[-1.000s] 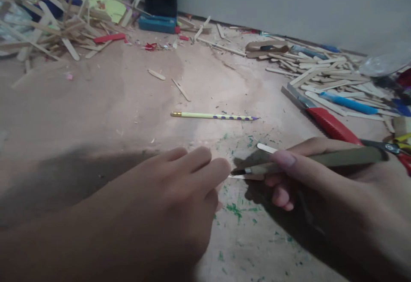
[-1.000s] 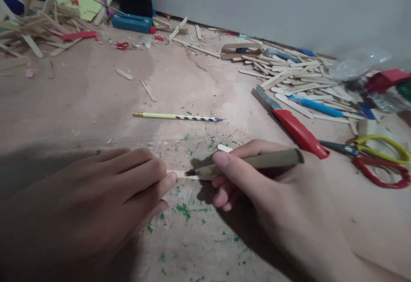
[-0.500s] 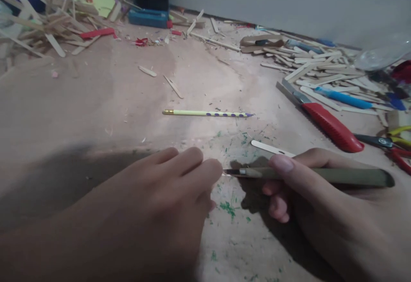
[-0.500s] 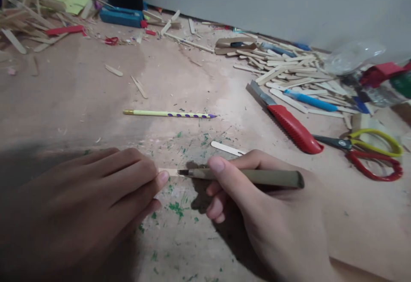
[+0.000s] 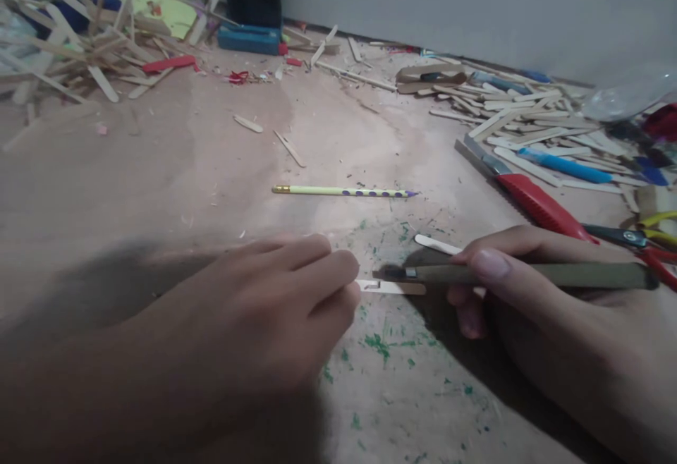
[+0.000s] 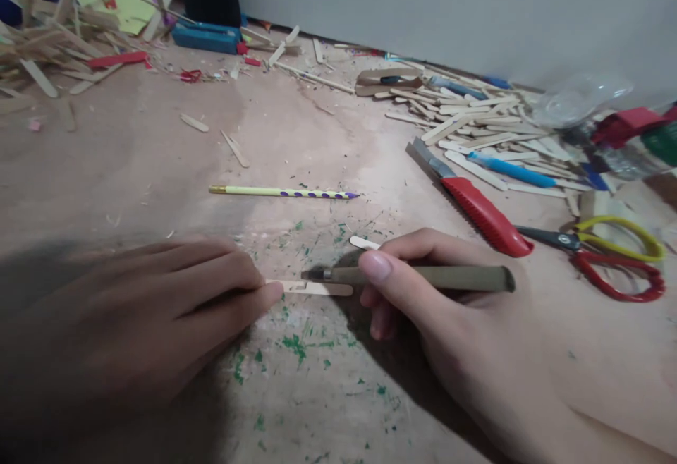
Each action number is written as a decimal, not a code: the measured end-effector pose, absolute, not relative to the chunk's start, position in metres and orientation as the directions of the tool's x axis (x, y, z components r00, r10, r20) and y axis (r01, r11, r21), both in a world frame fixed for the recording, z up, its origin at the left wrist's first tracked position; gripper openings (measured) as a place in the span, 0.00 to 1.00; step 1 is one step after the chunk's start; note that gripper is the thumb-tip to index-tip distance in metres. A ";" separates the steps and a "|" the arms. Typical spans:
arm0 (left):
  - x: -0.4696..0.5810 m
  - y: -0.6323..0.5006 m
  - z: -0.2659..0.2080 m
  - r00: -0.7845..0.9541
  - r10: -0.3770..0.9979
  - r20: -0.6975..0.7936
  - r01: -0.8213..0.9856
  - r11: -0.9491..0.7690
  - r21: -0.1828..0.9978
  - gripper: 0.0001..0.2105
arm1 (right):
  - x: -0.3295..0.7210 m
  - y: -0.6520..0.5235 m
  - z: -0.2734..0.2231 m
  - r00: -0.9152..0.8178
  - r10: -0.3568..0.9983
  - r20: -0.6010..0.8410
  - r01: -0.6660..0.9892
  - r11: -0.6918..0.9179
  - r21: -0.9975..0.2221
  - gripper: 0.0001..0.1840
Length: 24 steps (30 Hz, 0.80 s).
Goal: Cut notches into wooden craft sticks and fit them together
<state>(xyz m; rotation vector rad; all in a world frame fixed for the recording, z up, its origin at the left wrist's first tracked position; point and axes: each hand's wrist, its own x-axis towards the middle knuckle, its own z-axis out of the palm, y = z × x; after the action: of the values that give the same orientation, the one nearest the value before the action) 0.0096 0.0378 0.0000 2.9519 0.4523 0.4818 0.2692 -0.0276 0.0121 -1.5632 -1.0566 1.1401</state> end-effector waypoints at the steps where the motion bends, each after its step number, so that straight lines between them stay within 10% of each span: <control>1: 0.008 0.039 -0.001 0.903 0.313 0.296 0.274 -0.947 0.165 0.15 | 0.267 -0.027 0.013 0.230 0.951 -0.205 0.126 -0.238 -0.963 0.17; 24: 0.012 0.050 -0.003 0.835 0.495 0.240 0.389 -0.840 0.378 0.17 | 0.288 -0.022 0.011 0.066 0.997 -0.044 0.358 -0.065 -0.931 0.17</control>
<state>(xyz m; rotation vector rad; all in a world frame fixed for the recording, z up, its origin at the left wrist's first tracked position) 0.0116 0.0504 -0.0027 2.7006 0.6690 0.4756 0.2877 -0.0220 0.0113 -1.5450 -1.4030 1.0100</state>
